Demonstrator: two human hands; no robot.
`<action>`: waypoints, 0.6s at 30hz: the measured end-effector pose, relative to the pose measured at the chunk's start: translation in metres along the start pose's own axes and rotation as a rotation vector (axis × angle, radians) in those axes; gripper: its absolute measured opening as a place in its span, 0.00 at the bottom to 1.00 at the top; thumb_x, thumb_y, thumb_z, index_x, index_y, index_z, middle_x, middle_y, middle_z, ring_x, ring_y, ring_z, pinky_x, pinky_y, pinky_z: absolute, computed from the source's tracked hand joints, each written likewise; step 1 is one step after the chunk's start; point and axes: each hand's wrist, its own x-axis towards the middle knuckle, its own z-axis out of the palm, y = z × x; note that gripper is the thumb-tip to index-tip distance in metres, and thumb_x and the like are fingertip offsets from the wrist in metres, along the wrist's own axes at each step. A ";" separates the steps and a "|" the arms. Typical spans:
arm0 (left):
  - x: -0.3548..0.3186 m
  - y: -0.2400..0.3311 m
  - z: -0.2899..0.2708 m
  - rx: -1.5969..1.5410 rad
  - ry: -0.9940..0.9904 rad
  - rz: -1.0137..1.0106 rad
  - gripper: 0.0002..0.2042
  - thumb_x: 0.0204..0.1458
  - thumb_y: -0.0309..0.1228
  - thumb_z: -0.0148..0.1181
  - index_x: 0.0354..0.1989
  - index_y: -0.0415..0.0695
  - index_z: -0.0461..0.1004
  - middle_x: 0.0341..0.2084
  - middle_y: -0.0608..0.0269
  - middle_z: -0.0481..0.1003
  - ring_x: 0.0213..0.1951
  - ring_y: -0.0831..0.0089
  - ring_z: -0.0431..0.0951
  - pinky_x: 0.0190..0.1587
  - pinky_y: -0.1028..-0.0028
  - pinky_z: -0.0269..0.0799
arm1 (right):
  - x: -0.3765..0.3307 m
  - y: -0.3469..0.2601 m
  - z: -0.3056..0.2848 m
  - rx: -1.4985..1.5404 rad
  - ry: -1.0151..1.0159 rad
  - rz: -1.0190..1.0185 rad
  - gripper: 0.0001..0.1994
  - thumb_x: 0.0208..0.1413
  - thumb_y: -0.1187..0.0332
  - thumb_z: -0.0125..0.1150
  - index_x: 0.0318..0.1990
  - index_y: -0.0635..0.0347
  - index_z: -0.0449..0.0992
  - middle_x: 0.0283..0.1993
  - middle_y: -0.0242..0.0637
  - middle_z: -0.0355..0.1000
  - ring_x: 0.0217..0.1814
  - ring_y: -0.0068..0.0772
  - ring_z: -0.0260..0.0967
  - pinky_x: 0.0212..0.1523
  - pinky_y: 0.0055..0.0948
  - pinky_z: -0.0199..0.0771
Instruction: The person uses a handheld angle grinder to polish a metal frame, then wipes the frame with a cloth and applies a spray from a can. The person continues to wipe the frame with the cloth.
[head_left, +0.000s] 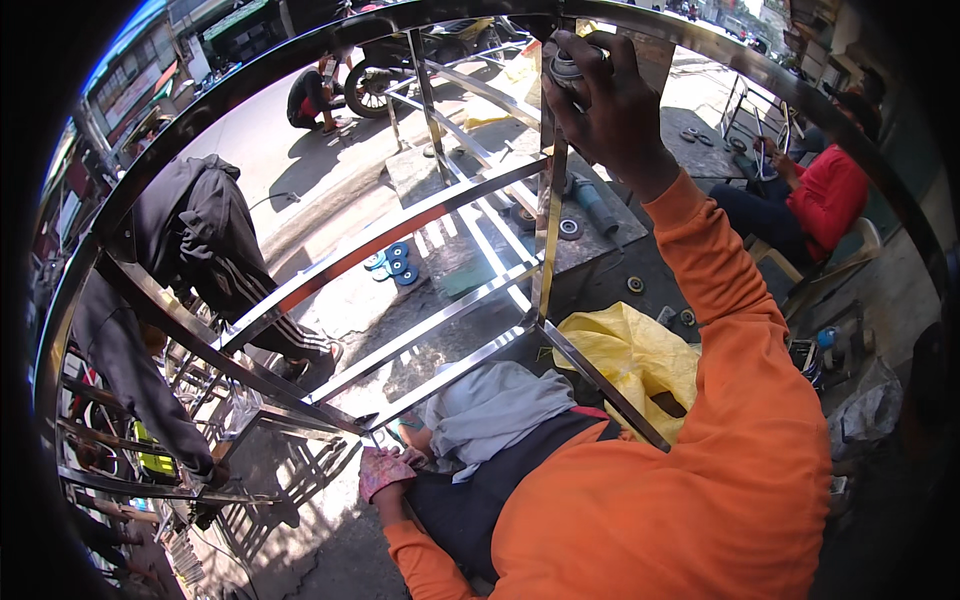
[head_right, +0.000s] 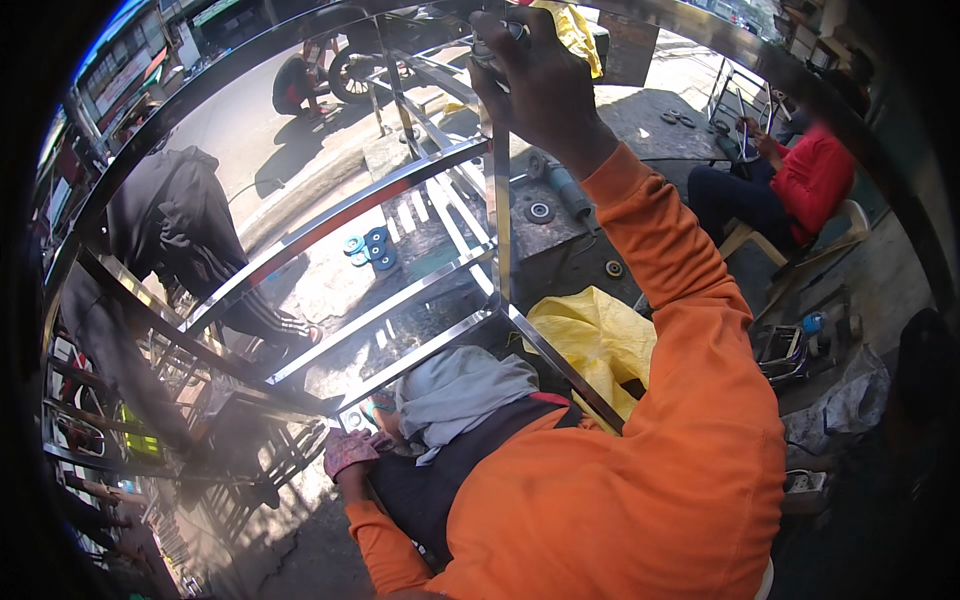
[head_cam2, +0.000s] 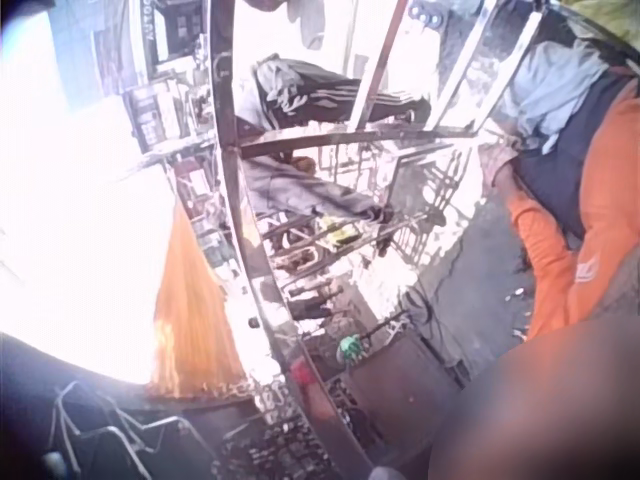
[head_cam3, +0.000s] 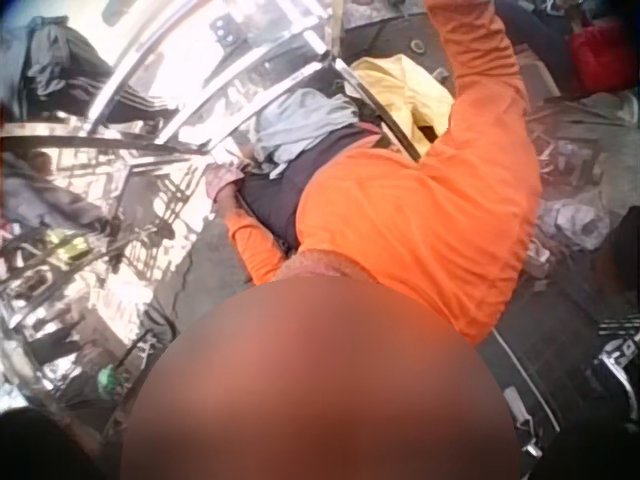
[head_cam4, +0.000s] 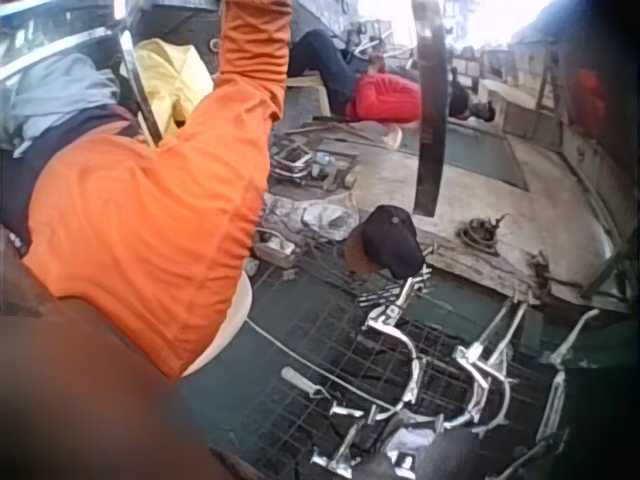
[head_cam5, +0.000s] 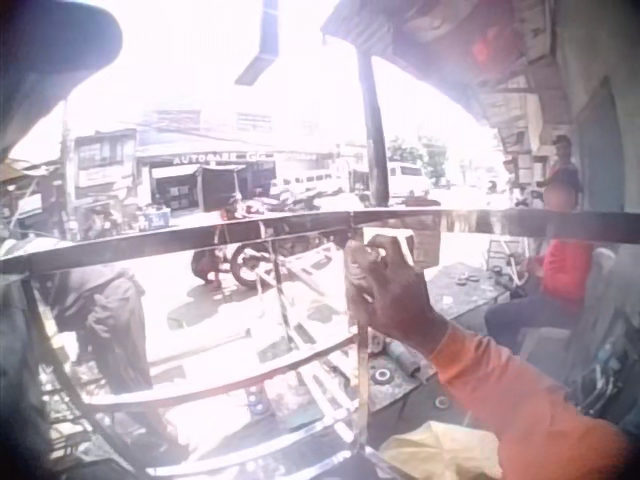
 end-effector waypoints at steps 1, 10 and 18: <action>0.000 -0.003 0.002 -0.047 -0.030 0.021 0.15 0.57 0.36 0.45 0.45 0.38 0.69 0.43 0.43 0.72 0.49 0.40 0.71 0.60 0.38 0.61 | 0.005 -0.003 0.001 -0.037 -0.020 -0.006 0.25 0.52 0.64 0.70 0.58 0.50 0.69 0.47 0.41 0.67 0.32 0.35 0.77 0.27 0.32 0.77; -0.011 0.058 -0.015 -1.538 0.183 -0.537 0.12 0.60 0.26 0.52 0.50 0.34 0.65 0.40 0.40 0.77 0.37 0.48 0.81 0.39 0.50 0.81 | 0.032 -0.018 -0.002 0.017 -0.044 -0.032 0.23 0.50 0.71 0.63 0.56 0.59 0.70 0.45 0.49 0.67 0.25 0.46 0.73 0.23 0.40 0.77; -0.013 0.042 -0.002 -0.775 0.198 -0.225 0.12 0.56 0.21 0.56 0.47 0.33 0.66 0.37 0.43 0.77 0.37 0.54 0.82 0.39 0.53 0.82 | 0.031 -0.020 -0.007 0.005 -0.093 0.033 0.25 0.49 0.73 0.64 0.57 0.55 0.68 0.44 0.50 0.66 0.31 0.53 0.73 0.26 0.44 0.77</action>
